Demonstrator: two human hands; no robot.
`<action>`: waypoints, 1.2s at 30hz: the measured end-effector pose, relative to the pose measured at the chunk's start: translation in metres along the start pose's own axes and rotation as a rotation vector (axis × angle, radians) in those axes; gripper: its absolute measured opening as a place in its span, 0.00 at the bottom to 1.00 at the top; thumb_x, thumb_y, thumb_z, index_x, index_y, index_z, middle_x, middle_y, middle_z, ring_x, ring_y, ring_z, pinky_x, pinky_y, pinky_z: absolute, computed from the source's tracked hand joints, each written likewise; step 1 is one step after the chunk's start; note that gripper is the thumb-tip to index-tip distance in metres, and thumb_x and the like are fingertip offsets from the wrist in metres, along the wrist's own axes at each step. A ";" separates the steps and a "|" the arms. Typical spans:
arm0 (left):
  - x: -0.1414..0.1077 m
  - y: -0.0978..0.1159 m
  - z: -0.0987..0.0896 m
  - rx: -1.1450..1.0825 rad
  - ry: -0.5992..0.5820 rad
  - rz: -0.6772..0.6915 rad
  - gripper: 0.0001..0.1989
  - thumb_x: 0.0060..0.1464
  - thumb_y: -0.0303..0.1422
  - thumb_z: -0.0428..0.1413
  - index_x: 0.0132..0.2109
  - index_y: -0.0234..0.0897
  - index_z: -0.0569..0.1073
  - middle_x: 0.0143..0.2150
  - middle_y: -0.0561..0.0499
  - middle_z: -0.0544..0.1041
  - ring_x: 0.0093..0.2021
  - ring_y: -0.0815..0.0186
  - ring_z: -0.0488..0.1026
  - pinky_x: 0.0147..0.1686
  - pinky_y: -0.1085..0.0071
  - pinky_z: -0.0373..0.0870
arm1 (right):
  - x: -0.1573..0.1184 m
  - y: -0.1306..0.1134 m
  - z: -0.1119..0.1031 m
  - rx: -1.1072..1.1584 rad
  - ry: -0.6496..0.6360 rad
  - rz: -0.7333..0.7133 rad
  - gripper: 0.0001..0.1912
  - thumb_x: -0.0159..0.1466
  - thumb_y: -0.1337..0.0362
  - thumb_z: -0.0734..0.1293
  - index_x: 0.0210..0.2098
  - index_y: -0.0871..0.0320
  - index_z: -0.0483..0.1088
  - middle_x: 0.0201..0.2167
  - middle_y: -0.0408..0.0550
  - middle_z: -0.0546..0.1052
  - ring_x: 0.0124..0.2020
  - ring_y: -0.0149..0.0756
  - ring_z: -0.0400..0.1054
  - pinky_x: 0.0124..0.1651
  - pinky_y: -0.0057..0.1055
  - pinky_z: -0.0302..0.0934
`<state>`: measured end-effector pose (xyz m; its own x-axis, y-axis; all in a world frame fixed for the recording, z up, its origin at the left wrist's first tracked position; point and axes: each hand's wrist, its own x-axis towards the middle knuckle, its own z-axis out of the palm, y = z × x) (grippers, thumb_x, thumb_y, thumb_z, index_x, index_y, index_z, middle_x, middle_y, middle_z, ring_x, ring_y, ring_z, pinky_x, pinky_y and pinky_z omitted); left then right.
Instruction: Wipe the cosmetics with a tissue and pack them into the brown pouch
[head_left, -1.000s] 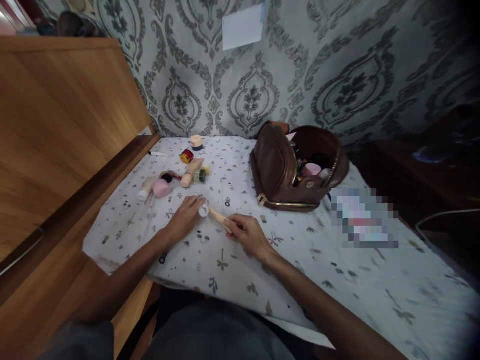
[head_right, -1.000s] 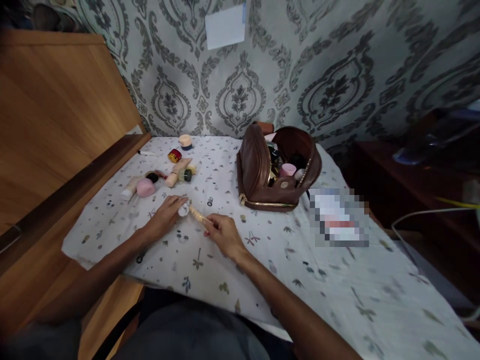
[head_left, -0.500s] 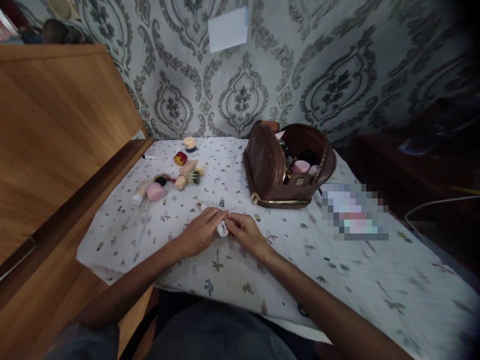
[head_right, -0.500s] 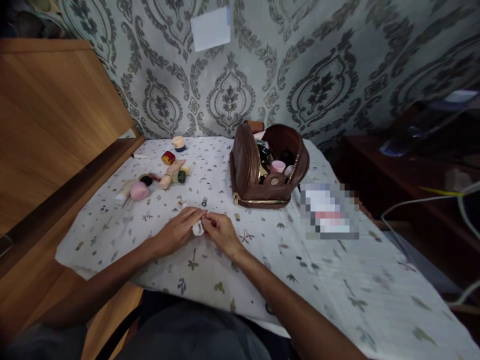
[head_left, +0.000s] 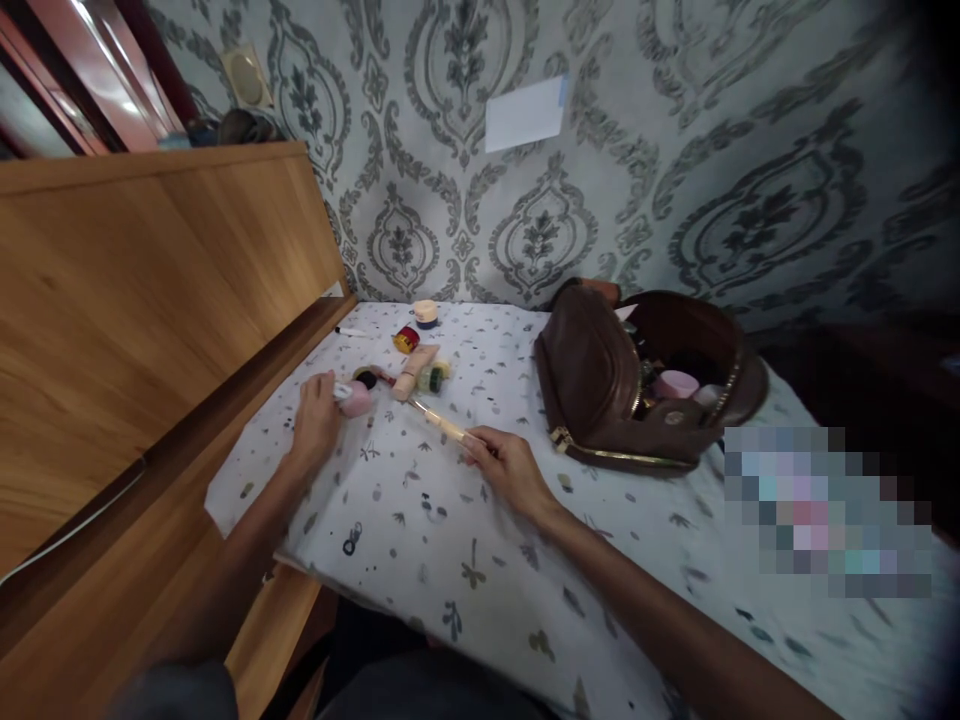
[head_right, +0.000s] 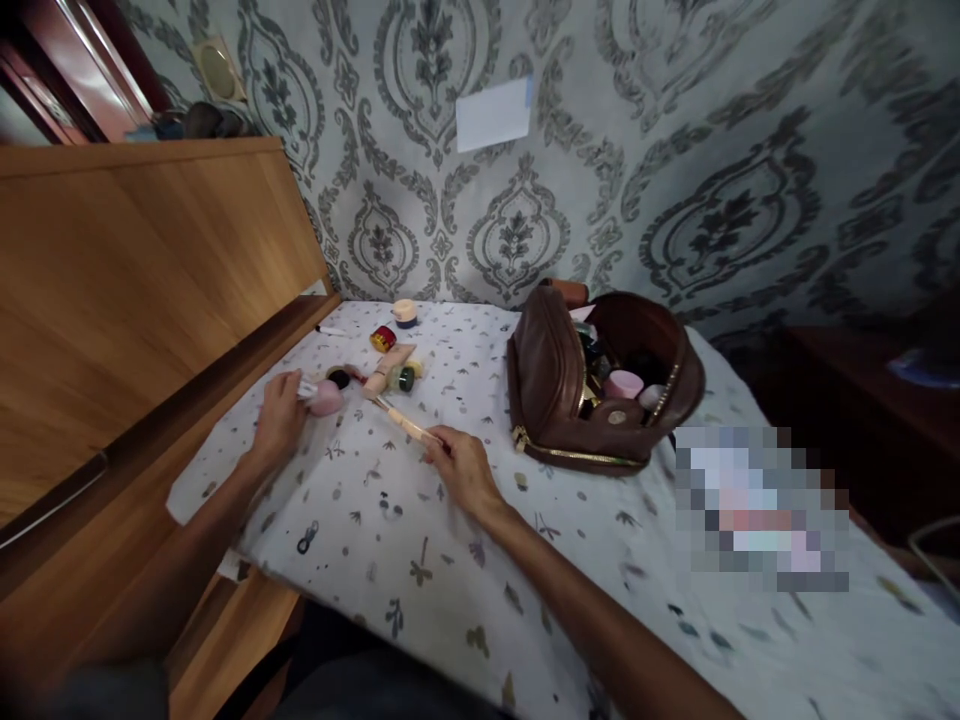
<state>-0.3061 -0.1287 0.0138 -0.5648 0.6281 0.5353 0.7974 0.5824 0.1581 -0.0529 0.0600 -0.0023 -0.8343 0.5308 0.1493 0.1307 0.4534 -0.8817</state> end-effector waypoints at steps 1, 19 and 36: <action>0.000 -0.008 -0.002 0.027 -0.017 -0.061 0.23 0.59 0.26 0.47 0.61 0.28 0.64 0.57 0.32 0.67 0.58 0.48 0.63 0.56 0.50 0.66 | 0.003 0.001 0.001 -0.041 0.006 -0.004 0.19 0.67 0.55 0.58 0.32 0.60 0.74 0.22 0.44 0.74 0.22 0.32 0.62 0.27 0.27 0.52; -0.016 -0.029 -0.032 -0.388 -0.089 -0.403 0.18 0.52 0.49 0.52 0.31 0.36 0.70 0.22 0.55 0.65 0.26 0.63 0.67 0.25 0.70 0.66 | 0.000 0.018 0.008 -0.296 0.164 -0.297 0.13 0.67 0.62 0.63 0.48 0.57 0.73 0.39 0.53 0.75 0.44 0.45 0.68 0.46 0.41 0.67; -0.034 0.066 -0.027 -0.709 -0.555 0.333 0.17 0.60 0.28 0.50 0.55 0.39 0.73 0.52 0.42 0.75 0.54 0.60 0.73 0.55 0.60 0.71 | -0.066 0.011 0.017 -0.331 -0.158 -0.380 0.27 0.59 0.68 0.70 0.58 0.57 0.66 0.50 0.54 0.72 0.50 0.46 0.66 0.54 0.43 0.64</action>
<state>-0.2280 -0.1254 0.0284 -0.1610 0.9660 0.2025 0.7751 -0.0033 0.6318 -0.0060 0.0180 -0.0297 -0.9231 0.1816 0.3391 -0.0562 0.8083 -0.5861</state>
